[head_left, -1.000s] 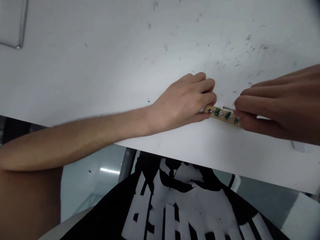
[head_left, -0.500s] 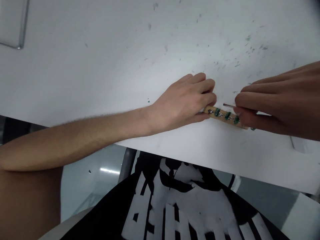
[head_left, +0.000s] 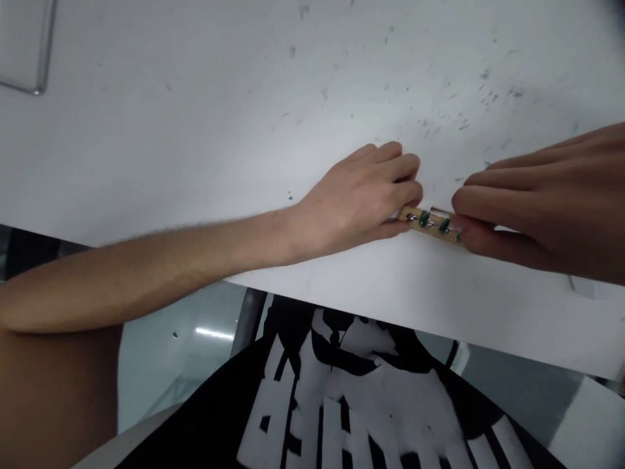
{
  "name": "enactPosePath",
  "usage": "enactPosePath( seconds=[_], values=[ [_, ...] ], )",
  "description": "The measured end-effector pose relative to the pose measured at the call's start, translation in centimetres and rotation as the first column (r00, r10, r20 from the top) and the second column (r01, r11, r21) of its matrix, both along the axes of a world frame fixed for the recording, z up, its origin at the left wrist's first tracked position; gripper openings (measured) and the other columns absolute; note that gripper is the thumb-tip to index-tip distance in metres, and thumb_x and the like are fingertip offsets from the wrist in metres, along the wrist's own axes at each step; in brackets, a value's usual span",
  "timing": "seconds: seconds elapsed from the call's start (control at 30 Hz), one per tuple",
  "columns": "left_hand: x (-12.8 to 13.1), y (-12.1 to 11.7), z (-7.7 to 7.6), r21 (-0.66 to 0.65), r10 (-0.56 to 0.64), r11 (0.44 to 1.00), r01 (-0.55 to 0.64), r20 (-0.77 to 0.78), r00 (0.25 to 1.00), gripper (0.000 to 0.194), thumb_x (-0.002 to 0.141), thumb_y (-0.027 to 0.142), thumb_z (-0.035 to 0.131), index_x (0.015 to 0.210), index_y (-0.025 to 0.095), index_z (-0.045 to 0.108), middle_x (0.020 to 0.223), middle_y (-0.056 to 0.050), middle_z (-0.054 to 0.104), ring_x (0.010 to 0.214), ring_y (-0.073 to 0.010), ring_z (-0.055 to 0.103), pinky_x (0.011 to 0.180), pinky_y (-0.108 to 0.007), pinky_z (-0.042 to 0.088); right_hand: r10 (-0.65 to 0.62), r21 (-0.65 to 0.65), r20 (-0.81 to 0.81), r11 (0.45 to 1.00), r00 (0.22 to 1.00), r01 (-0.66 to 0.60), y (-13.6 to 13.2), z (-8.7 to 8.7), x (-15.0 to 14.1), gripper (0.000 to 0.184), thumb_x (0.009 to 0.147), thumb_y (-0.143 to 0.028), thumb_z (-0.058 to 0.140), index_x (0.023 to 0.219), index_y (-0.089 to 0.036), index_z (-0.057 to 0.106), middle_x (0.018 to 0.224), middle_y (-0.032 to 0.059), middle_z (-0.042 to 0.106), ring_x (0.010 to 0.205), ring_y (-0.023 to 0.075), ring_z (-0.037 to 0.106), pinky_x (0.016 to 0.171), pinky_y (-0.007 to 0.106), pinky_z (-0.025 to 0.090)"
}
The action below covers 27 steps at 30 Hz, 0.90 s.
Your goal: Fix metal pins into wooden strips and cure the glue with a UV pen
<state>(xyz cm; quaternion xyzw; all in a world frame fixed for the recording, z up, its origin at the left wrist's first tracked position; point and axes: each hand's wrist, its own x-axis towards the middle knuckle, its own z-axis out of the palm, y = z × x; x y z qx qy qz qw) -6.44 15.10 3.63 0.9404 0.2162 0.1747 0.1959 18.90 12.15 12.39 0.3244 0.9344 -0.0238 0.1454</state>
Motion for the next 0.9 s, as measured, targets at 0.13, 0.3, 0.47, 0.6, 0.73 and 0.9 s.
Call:
enactPosePath(
  seconds=[0.13,0.3,0.47,0.6,0.73,0.9],
  values=[
    [0.0,-0.1,0.1,0.010,0.001,1.000,0.000,-0.002,1.000,0.029,0.107,0.043,0.049,0.106,0.021,0.069,0.110,-0.006,0.068,0.111,-0.0256,0.065,0.090,-0.046,0.057,0.130,0.079,-0.051,0.989,0.990,-0.125,-0.7,0.2,-1.3,0.031,0.096,-0.038,0.043,0.075,-0.016,0.039,0.059,-0.0018,0.038,0.054,0.0063,0.025,0.061,0.026,0.013],
    [0.0,0.0,0.1,0.003,0.005,1.000,-0.005,-0.020,1.000,0.029,0.106,0.044,0.050,0.105,0.023,0.069,0.111,-0.003,0.067,0.112,-0.0242,0.065,0.092,-0.045,0.058,0.196,0.120,-0.177,0.977,0.964,-0.177,-0.3,-0.6,-2.2,0.032,0.093,-0.041,0.042,0.073,-0.018,0.036,0.056,-0.0022,0.036,0.047,0.0069,0.027,0.054,0.024,0.013],
    [0.0,-0.1,0.1,-0.026,0.011,1.000,-0.011,0.013,1.000,0.026,0.106,0.043,0.053,0.104,0.023,0.069,0.111,-0.003,0.068,0.112,-0.0243,0.065,0.092,-0.045,0.057,0.231,0.122,-0.209,0.970,0.950,-0.209,1.0,-1.0,-1.6,0.034,0.094,-0.042,0.041,0.072,-0.017,0.036,0.054,-0.0029,0.035,0.045,0.0036,0.025,0.053,0.025,0.010],
    [0.0,-0.1,0.1,-0.039,0.012,0.999,-0.011,0.026,1.000,0.026,0.105,0.045,0.055,0.103,0.023,0.068,0.111,-0.005,0.068,0.112,-0.0263,0.065,0.093,-0.047,0.056,0.223,0.145,-0.194,0.970,0.956,-0.196,1.4,-0.9,-1.0,0.035,0.094,-0.044,0.042,0.073,-0.017,0.039,0.055,-0.0032,0.035,0.045,0.0029,0.025,0.054,0.025,0.008],
    [0.1,-0.1,0.1,-0.047,0.004,0.999,-0.003,0.015,1.000,0.024,0.105,0.042,0.055,0.103,0.022,0.068,0.111,-0.005,0.069,0.113,-0.0266,0.065,0.094,-0.047,0.056,0.212,0.132,-0.201,0.973,0.956,-0.188,0.7,-0.9,-1.3,0.036,0.093,-0.046,0.046,0.073,-0.017,0.038,0.056,-0.0030,0.036,0.045,0.0041,0.029,0.052,0.023,0.012],
    [0.1,-0.1,0.2,-0.068,-0.001,0.998,0.000,-0.003,1.000,0.021,0.105,0.039,0.055,0.102,0.024,0.068,0.111,-0.003,0.068,0.112,-0.0253,0.065,0.093,-0.046,0.056,0.220,0.080,-0.227,0.975,0.949,-0.207,-0.4,-0.9,-1.7,0.032,0.091,-0.044,0.051,0.075,-0.019,0.040,0.058,-0.0026,0.040,0.048,0.0075,0.031,0.051,0.029,0.021]
  ],
)
